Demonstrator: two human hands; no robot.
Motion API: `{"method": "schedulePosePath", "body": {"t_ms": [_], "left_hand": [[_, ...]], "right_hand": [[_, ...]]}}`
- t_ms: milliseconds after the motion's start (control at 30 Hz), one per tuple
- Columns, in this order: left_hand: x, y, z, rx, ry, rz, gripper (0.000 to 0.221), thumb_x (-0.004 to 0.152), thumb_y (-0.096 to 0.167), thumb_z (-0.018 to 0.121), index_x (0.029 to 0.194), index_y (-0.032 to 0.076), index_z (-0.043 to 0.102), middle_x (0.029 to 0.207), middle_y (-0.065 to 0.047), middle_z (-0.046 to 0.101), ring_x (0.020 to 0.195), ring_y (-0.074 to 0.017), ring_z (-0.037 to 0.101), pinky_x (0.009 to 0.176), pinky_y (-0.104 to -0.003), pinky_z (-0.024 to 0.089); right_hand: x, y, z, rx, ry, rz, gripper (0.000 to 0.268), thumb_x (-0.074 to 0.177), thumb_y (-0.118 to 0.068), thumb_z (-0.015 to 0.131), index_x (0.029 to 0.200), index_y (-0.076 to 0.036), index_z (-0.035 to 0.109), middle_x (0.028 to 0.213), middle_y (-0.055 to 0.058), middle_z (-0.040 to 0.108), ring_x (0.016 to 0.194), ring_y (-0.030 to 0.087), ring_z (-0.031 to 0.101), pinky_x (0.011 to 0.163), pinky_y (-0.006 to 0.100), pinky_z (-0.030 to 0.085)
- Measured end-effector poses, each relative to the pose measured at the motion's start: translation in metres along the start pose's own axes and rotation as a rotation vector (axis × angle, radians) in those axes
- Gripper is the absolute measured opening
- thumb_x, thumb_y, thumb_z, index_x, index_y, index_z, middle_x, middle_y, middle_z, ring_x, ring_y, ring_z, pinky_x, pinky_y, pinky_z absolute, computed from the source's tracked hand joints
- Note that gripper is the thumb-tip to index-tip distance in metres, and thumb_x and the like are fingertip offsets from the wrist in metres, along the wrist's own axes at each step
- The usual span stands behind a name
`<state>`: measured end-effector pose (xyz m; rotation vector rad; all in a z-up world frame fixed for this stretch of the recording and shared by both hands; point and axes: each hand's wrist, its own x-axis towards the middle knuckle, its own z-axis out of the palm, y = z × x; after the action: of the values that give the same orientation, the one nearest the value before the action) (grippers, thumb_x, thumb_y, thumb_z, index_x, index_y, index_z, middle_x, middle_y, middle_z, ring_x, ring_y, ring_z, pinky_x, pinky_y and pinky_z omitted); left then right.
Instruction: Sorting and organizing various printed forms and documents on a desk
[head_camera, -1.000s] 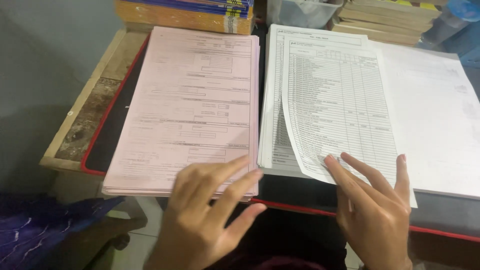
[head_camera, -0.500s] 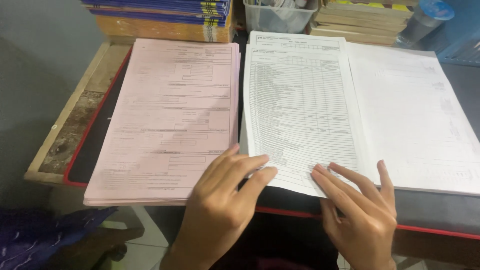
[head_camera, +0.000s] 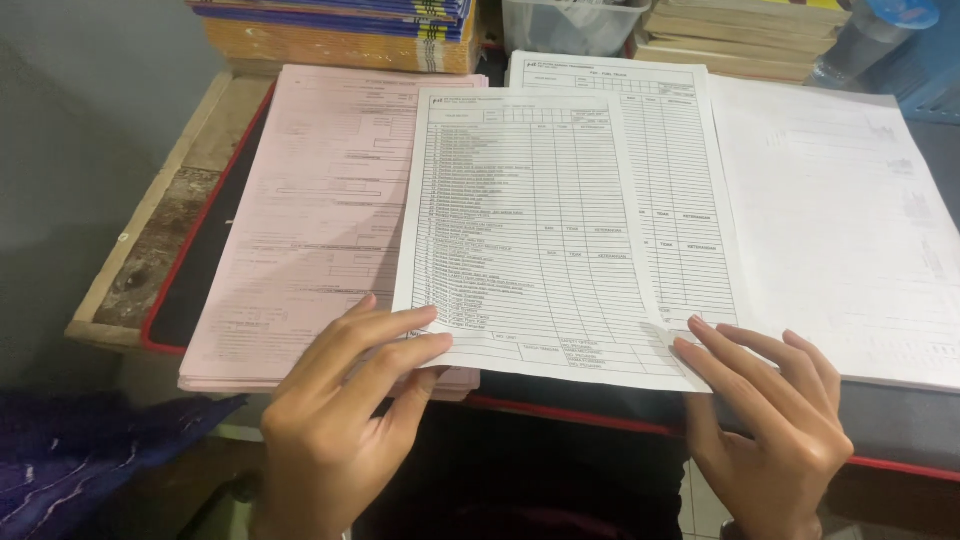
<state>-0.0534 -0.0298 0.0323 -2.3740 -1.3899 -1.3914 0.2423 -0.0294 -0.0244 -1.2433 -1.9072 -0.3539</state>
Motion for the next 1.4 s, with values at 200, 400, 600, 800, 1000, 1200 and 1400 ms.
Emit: {"method": "schedulePosePath", "body": {"t_ms": [200, 400, 600, 800, 1000, 1200, 1400], "left_hand": [[-0.006, -0.006, -0.003, -0.047, 0.010, -0.008, 0.016, 0.087, -0.010, 0.072, 0.097, 0.003, 0.074, 0.105, -0.012, 0.073, 0.095, -0.0255, 0.073, 0.102, -0.045, 0.060], [-0.008, 0.000, 0.007, -0.132, -0.016, 0.015, 0.013, 0.086, -0.009, 0.074, 0.096, 0.001, 0.073, 0.104, -0.012, 0.073, 0.092, -0.0271, 0.071, 0.095, -0.040, 0.060], [-0.002, 0.004, 0.017, -0.158, -0.122, 0.102, 0.014, 0.087, -0.007, 0.077, 0.099, -0.002, 0.074, 0.110, -0.015, 0.072, 0.099, -0.0291, 0.070, 0.095, -0.043, 0.060], [-0.002, 0.007, 0.039, -0.186, -0.186, 0.162, 0.018, 0.090, -0.003, 0.077, 0.108, -0.003, 0.073, 0.118, -0.018, 0.070, 0.102, -0.0334, 0.068, 0.099, -0.047, 0.057], [0.003, 0.012, 0.047, -0.158, -0.210, 0.188, 0.021, 0.090, -0.001, 0.079, 0.110, -0.003, 0.073, 0.120, -0.018, 0.070, 0.102, -0.0326, 0.068, 0.100, -0.047, 0.057], [0.001, 0.011, 0.052, -0.111, -0.189, 0.184, 0.023, 0.088, 0.000, 0.081, 0.110, -0.002, 0.074, 0.120, -0.018, 0.071, 0.099, -0.0324, 0.068, 0.099, -0.048, 0.058], [0.012, 0.010, 0.049, -0.008, -0.186, 0.144, 0.028, 0.085, 0.009, 0.085, 0.109, -0.001, 0.075, 0.119, -0.016, 0.072, 0.108, -0.0317, 0.067, 0.097, -0.044, 0.057]], "right_hand": [[0.011, -0.012, 0.002, 0.110, -0.008, -0.018, 0.032, 0.082, 0.022, 0.067, 0.101, -0.002, 0.078, 0.111, 0.016, 0.077, 0.100, 0.031, 0.073, 0.093, 0.041, 0.054], [0.015, -0.010, -0.005, 0.152, 0.003, 0.011, 0.031, 0.076, 0.026, 0.067, 0.092, 0.002, 0.078, 0.101, 0.020, 0.077, 0.090, 0.032, 0.074, 0.083, 0.038, 0.059], [0.003, 0.012, -0.019, 0.100, 0.032, 0.046, 0.020, 0.087, 0.022, 0.074, 0.100, 0.007, 0.076, 0.101, 0.025, 0.074, 0.093, 0.035, 0.071, 0.089, 0.045, 0.054], [-0.024, 0.043, -0.024, 0.023, 0.087, 0.157, 0.031, 0.087, 0.025, 0.074, 0.113, 0.009, 0.081, 0.105, 0.025, 0.068, 0.091, 0.032, 0.062, 0.085, 0.041, 0.053], [-0.018, 0.045, -0.028, 0.024, 0.083, 0.125, 0.033, 0.084, 0.028, 0.067, 0.109, 0.011, 0.080, 0.102, 0.026, 0.070, 0.089, 0.035, 0.065, 0.084, 0.043, 0.053], [-0.010, 0.040, -0.025, 0.041, 0.067, 0.123, 0.022, 0.091, 0.026, 0.076, 0.107, 0.010, 0.079, 0.101, 0.025, 0.073, 0.090, 0.033, 0.068, 0.081, 0.040, 0.053], [0.000, 0.033, -0.021, 0.030, 0.028, 0.167, 0.028, 0.089, 0.024, 0.069, 0.108, 0.006, 0.080, 0.107, 0.022, 0.076, 0.096, 0.031, 0.071, 0.088, 0.040, 0.052]]}}
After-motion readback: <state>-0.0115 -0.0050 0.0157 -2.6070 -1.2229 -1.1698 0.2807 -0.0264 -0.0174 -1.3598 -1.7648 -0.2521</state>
